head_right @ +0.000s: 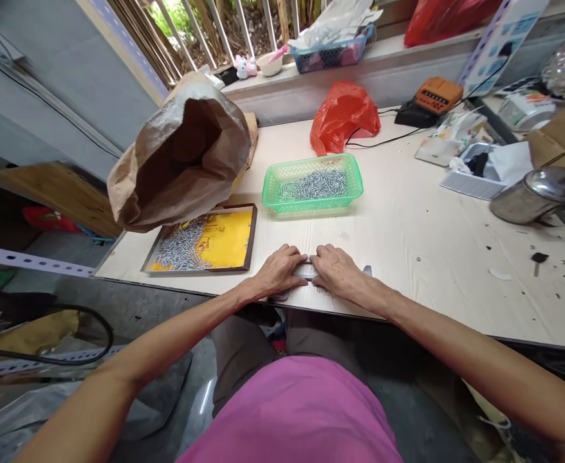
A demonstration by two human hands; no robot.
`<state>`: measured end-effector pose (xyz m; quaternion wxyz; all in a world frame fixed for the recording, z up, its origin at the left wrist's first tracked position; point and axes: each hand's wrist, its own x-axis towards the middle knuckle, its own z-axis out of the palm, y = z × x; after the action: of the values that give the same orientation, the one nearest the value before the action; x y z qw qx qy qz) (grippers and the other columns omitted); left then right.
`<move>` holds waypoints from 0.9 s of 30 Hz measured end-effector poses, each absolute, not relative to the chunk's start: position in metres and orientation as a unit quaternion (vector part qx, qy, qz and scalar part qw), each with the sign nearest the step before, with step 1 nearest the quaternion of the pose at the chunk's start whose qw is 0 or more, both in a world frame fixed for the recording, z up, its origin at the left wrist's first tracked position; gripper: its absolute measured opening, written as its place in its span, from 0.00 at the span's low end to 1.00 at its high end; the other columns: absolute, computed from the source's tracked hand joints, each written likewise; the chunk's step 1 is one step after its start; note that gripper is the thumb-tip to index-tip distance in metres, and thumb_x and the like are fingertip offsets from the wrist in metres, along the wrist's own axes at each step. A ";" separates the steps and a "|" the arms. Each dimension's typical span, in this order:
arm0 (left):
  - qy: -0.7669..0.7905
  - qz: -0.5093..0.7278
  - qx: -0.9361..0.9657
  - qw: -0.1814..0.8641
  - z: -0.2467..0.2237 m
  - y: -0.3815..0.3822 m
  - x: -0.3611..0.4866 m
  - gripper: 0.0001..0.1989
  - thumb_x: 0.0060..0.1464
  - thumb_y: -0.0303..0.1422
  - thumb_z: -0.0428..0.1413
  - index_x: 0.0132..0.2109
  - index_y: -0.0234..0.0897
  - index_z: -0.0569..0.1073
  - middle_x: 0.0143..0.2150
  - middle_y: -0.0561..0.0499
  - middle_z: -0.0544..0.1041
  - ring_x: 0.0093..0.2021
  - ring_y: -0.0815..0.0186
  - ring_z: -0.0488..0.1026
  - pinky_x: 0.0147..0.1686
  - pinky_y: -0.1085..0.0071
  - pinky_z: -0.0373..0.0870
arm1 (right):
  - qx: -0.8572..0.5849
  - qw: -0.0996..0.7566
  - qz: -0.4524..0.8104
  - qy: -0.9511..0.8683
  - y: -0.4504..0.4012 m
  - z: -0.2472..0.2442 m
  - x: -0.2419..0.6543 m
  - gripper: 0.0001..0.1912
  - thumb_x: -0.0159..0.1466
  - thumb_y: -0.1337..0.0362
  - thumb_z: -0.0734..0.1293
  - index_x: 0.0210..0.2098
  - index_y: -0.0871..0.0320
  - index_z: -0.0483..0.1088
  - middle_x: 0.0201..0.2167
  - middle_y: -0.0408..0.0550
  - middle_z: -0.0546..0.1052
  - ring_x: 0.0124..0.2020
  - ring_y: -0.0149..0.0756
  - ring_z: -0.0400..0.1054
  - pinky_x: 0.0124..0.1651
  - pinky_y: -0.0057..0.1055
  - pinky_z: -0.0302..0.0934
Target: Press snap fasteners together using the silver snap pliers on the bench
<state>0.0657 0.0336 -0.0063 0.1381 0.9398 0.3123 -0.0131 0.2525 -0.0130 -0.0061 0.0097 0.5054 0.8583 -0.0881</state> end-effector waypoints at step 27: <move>0.332 0.183 0.913 0.153 -0.040 -0.062 0.076 0.16 0.64 0.37 0.46 0.55 0.37 0.66 0.54 0.44 0.70 0.61 0.57 0.60 0.62 0.52 0.53 | 0.510 -0.076 -0.030 0.857 0.033 -0.004 0.234 0.11 0.65 0.65 0.60 0.38 0.58 0.74 0.36 0.54 0.74 0.38 0.41 0.62 0.37 0.36 0.50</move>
<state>0.0760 -0.0616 -0.0400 0.1533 0.9127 0.3319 0.1827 0.2341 0.0334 -0.0037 -0.0757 0.5096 0.8566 -0.0302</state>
